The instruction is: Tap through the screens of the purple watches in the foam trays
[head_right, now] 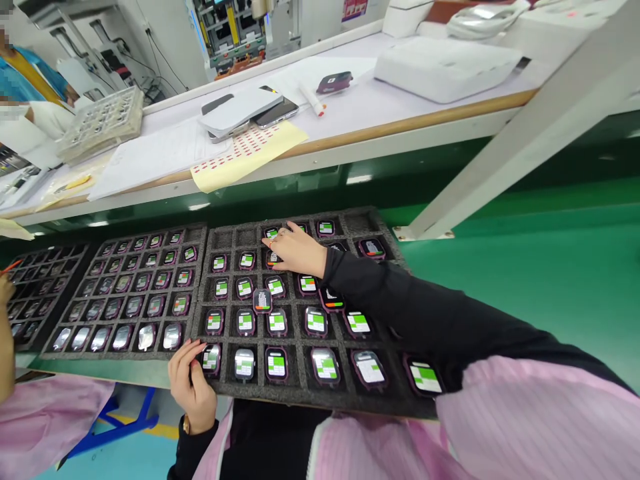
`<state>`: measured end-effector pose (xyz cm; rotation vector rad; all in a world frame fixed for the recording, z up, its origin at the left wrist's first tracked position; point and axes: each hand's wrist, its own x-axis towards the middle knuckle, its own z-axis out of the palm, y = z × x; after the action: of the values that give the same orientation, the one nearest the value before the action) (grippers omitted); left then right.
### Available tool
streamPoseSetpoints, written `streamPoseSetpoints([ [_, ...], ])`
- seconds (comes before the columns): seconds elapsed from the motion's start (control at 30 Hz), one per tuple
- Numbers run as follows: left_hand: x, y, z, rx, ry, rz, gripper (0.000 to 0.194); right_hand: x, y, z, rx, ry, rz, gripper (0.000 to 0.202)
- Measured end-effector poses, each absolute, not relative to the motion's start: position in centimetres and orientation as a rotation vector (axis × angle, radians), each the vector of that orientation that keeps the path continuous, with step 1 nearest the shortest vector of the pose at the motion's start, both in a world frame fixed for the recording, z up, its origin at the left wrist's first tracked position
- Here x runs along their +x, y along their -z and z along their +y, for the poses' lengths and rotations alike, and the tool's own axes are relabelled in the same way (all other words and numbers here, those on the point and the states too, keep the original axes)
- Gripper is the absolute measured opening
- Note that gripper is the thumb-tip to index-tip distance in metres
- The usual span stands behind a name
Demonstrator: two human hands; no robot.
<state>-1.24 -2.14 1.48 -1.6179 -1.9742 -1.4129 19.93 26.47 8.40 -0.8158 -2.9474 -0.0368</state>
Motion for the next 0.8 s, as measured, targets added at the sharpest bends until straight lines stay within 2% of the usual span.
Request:
streamPoseSetpoints([
  [0.33,-1.1,-1.5,-2.2,-1.623,1.416,-1.966,0.028,19.2,-10.3,24.3,-0.776,-0.005,-2.824,0.048],
  [0.63,-1.0,-1.4,-2.1,-1.600,1.422,-1.980,0.028,19.0,-9.7,23.2,-0.656,-0.100,-2.842,0.053],
  [0.8,-1.0,-1.4,-2.1,-1.599,1.423,-1.977,0.028,21.4,-10.3,20.6,-0.512,-0.347,-2.706,0.047],
])
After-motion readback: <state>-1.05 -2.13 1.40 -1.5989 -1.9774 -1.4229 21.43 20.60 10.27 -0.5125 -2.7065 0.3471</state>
